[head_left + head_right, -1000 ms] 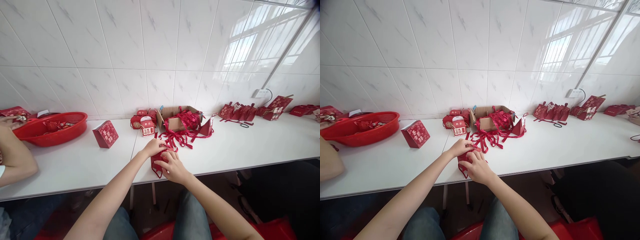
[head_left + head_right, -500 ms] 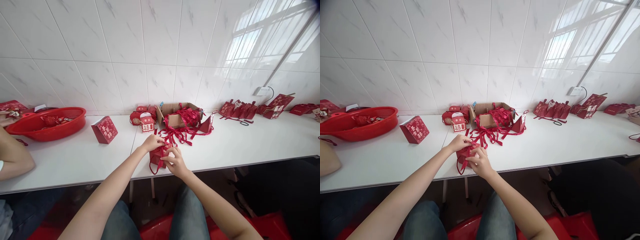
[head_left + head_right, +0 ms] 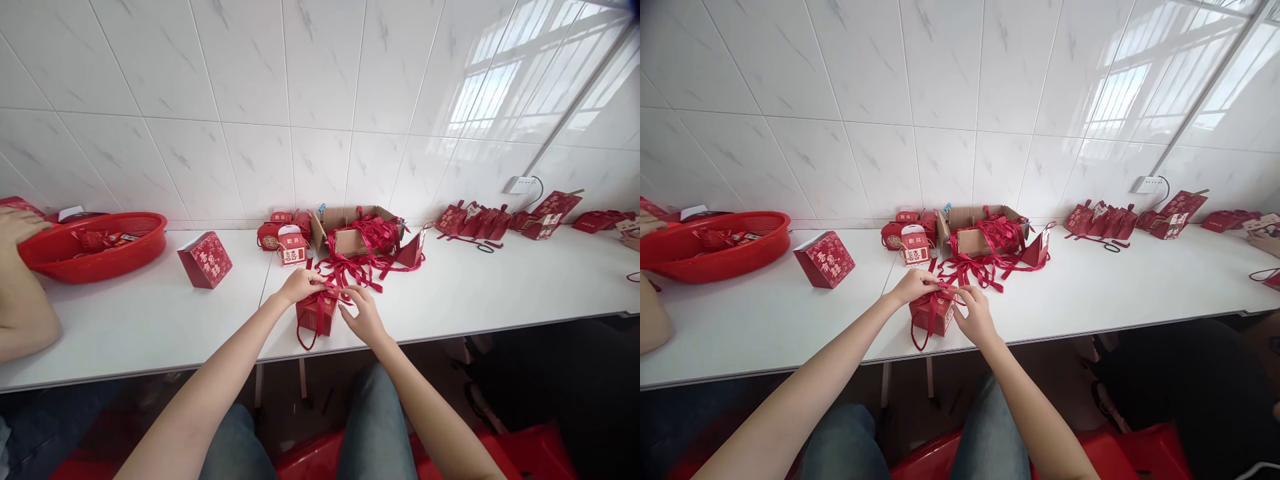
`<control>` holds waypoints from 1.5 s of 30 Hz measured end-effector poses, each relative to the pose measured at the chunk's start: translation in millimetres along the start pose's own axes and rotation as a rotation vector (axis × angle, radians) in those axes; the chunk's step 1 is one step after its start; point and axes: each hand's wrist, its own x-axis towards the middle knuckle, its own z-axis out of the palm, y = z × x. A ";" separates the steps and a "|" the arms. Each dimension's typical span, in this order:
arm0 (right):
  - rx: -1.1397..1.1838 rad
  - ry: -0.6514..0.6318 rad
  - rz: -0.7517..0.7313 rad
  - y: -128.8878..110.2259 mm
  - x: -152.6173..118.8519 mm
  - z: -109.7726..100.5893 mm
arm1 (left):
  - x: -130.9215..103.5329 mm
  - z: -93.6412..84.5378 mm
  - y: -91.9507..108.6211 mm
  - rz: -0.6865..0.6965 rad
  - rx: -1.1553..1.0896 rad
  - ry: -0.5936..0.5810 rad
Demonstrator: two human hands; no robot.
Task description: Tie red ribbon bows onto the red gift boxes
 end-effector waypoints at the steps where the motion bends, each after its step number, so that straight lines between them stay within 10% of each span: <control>1: 0.003 -0.043 0.019 3.0 2.5 0.8 | 0.3 -0.1 0.5 -0.002 0.001 0.001; 18: -0.036 -0.234 -0.055 -32.8 -8.4 -9.2 | -8.2 4.7 2.6 -0.125 -0.137 0.087; 25: 0.220 -0.060 0.106 -19.2 13.5 -19.1 | -35.1 -25.1 -4.8 -0.288 -0.217 0.312; 31: 0.197 -0.174 0.342 -6.8 51.7 -4.1 | -60.7 -14.6 5.0 -0.293 -0.251 0.092; 45: 0.378 -0.290 0.361 -7.2 61.7 -2.4 | -43.6 -14.4 14.0 -0.157 -0.187 0.008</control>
